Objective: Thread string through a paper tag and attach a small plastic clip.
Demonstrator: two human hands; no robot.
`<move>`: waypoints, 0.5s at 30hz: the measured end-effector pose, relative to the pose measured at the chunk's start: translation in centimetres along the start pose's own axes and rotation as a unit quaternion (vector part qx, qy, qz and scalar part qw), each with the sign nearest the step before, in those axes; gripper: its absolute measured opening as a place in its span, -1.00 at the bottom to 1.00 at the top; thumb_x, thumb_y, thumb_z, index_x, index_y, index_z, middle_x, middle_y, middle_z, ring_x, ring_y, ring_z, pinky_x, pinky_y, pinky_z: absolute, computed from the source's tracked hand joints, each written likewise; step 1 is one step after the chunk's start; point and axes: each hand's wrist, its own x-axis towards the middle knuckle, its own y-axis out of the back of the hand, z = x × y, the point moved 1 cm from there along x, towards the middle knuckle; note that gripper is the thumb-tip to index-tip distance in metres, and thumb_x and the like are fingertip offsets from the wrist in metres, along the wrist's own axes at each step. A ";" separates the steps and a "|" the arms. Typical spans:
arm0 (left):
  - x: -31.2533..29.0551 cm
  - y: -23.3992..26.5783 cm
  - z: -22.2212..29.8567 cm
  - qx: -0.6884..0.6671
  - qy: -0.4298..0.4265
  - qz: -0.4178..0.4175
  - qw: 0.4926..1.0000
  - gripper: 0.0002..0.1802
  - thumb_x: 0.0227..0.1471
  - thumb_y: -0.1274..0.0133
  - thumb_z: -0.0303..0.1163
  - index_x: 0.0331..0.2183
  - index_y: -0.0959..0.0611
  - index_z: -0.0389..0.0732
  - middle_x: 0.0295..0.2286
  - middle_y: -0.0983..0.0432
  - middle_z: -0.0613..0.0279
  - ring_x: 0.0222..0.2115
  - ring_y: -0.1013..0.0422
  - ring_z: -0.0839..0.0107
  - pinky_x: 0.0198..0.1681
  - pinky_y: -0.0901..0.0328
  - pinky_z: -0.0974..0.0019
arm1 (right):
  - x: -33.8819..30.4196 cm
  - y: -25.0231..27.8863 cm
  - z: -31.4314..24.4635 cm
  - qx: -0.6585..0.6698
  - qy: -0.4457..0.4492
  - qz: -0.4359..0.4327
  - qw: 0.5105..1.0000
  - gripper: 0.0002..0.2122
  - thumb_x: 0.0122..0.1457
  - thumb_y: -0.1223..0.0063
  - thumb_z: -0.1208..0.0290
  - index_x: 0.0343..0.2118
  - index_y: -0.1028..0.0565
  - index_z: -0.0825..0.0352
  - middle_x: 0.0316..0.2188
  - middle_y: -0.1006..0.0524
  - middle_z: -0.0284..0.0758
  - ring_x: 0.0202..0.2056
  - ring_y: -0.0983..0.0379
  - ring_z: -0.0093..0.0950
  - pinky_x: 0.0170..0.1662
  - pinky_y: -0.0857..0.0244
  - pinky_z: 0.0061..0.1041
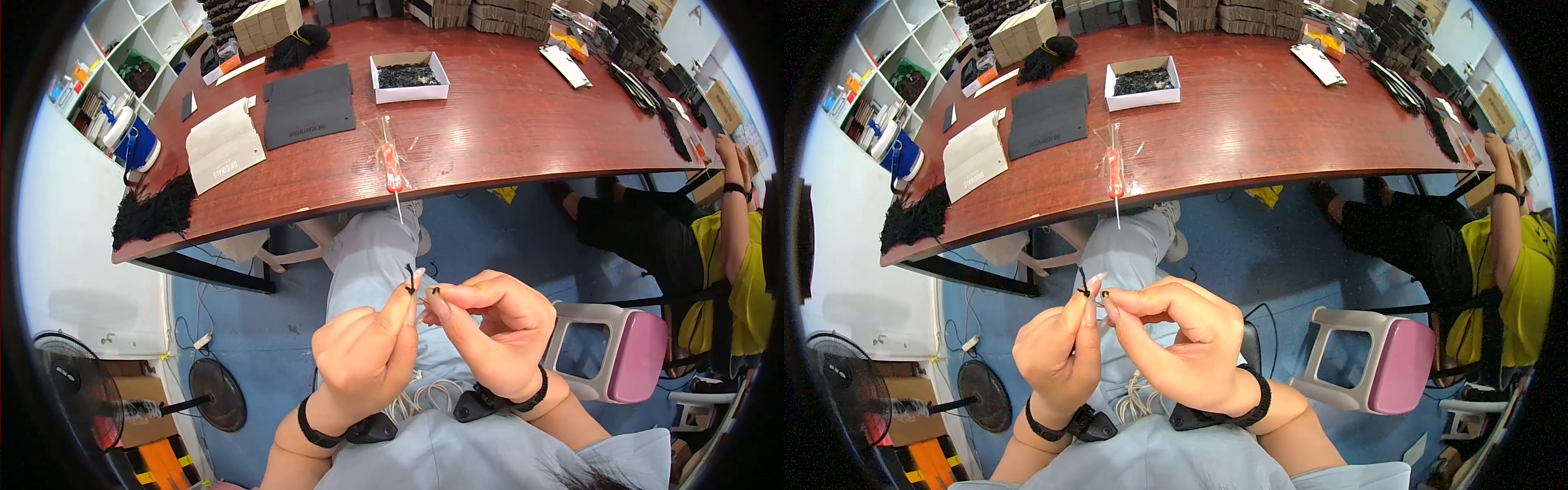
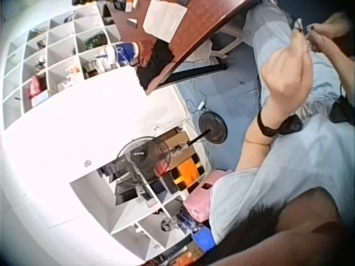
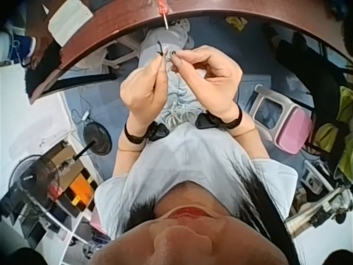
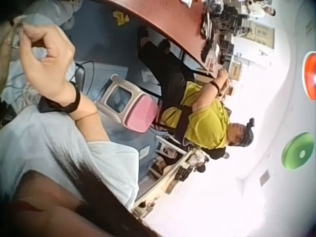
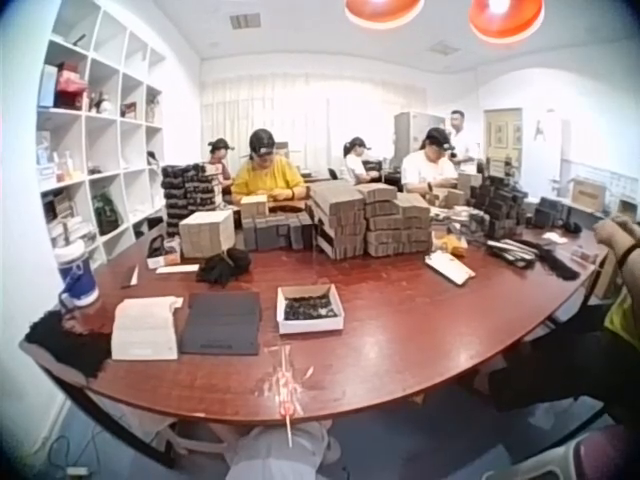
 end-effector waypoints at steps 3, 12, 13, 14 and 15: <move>-0.2 -0.1 -0.1 0.017 -0.023 -0.003 1.000 -0.67 -0.35 0.01 -0.67 -0.35 -0.49 -0.46 -0.80 -0.28 0.24 -0.85 -0.17 0.49 -0.76 -0.10 0.47 | 0.1 0.0 0.2 -0.001 0.005 -0.001 1.000 -0.88 -0.19 -0.01 0.74 -0.50 -0.44 0.52 -0.58 -0.45 -0.20 -0.53 -0.41 -0.58 -0.47 -0.30 -0.71; 0.0 -0.1 0.0 0.038 -0.046 -0.004 0.998 -0.63 -0.37 0.01 -0.65 -0.34 -0.49 -0.46 -0.81 -0.27 0.27 -0.85 -0.15 0.51 -0.76 -0.08 0.49 | 0.1 0.1 0.2 0.003 0.011 0.003 1.000 -0.87 -0.19 0.00 0.74 -0.49 -0.44 0.53 -0.56 -0.46 -0.19 -0.51 -0.42 -0.56 -0.45 -0.31 -0.70; 0.0 -0.1 0.1 0.040 -0.044 -0.006 0.998 -0.63 -0.38 0.01 -0.65 -0.34 -0.49 -0.46 -0.81 -0.26 0.28 -0.85 -0.14 0.51 -0.76 -0.08 0.49 | 0.1 0.1 0.2 0.003 0.011 0.003 1.000 -0.87 -0.19 0.00 0.74 -0.48 -0.44 0.53 -0.56 -0.46 -0.19 -0.51 -0.42 -0.56 -0.45 -0.31 -0.70; 0.0 -0.1 0.1 0.042 -0.043 -0.008 0.998 -0.63 -0.38 0.01 -0.66 -0.34 -0.49 -0.46 -0.81 -0.25 0.28 -0.85 -0.13 0.51 -0.77 -0.07 0.49 | 0.1 0.1 0.2 0.004 0.012 0.004 1.000 -0.87 -0.19 0.00 0.74 -0.48 -0.44 0.53 -0.55 -0.46 -0.19 -0.51 -0.43 -0.55 -0.45 -0.31 -0.70; 0.0 -0.1 0.1 0.042 -0.042 -0.008 0.998 -0.63 -0.38 0.01 -0.66 -0.34 -0.49 -0.46 -0.81 -0.25 0.28 -0.85 -0.13 0.51 -0.77 -0.07 0.49 | 0.0 0.1 0.2 0.004 0.012 0.004 1.000 -0.87 -0.19 0.00 0.74 -0.48 -0.44 0.53 -0.55 -0.46 -0.19 -0.51 -0.43 -0.55 -0.45 -0.31 -0.70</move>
